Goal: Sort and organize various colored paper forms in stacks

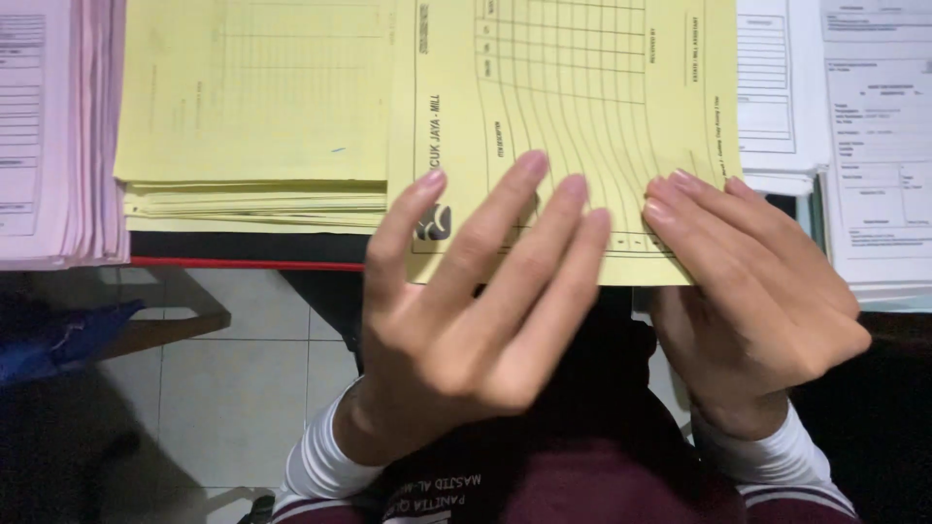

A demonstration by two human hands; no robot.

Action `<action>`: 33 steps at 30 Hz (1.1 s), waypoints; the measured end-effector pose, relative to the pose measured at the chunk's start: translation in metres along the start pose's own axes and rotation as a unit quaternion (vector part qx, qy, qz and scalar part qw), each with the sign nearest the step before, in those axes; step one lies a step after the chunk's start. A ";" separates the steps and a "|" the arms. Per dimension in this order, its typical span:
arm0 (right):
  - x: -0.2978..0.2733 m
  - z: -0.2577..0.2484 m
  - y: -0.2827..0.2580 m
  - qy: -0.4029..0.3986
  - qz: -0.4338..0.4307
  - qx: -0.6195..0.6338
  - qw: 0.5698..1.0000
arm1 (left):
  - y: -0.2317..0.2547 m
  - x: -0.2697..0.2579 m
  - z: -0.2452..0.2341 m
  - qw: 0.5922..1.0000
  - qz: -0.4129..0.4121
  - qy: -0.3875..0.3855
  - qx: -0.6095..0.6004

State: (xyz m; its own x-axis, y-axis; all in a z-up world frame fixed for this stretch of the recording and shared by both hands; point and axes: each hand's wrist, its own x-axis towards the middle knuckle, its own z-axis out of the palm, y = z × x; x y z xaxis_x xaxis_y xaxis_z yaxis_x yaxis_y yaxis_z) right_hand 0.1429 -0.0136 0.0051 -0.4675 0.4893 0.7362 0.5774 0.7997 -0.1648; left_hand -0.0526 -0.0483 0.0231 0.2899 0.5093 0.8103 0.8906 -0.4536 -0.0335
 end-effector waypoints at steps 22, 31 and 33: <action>0.082 0.109 -0.056 -0.107 -0.093 -0.012 0.990 | -0.109 -0.081 -0.029 0.978 -0.179 -0.066 0.080; 0.088 0.123 -0.051 -0.136 -0.079 -0.018 0.987 | -0.121 -0.089 -0.027 0.976 -0.193 -0.098 0.034; 0.093 0.120 -0.050 -0.151 -0.072 -0.015 0.986 | -0.123 -0.091 -0.025 0.974 -0.198 -0.104 0.028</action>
State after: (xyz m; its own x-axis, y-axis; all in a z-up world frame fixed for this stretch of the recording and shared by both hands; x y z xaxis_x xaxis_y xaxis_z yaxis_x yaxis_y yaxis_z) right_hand -0.0095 0.0335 0.0029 -0.7213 0.4562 0.5211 0.5082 0.8598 -0.0492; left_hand -0.1968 -0.0571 -0.0315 -0.0205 0.7759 0.6305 0.9631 -0.1539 0.2207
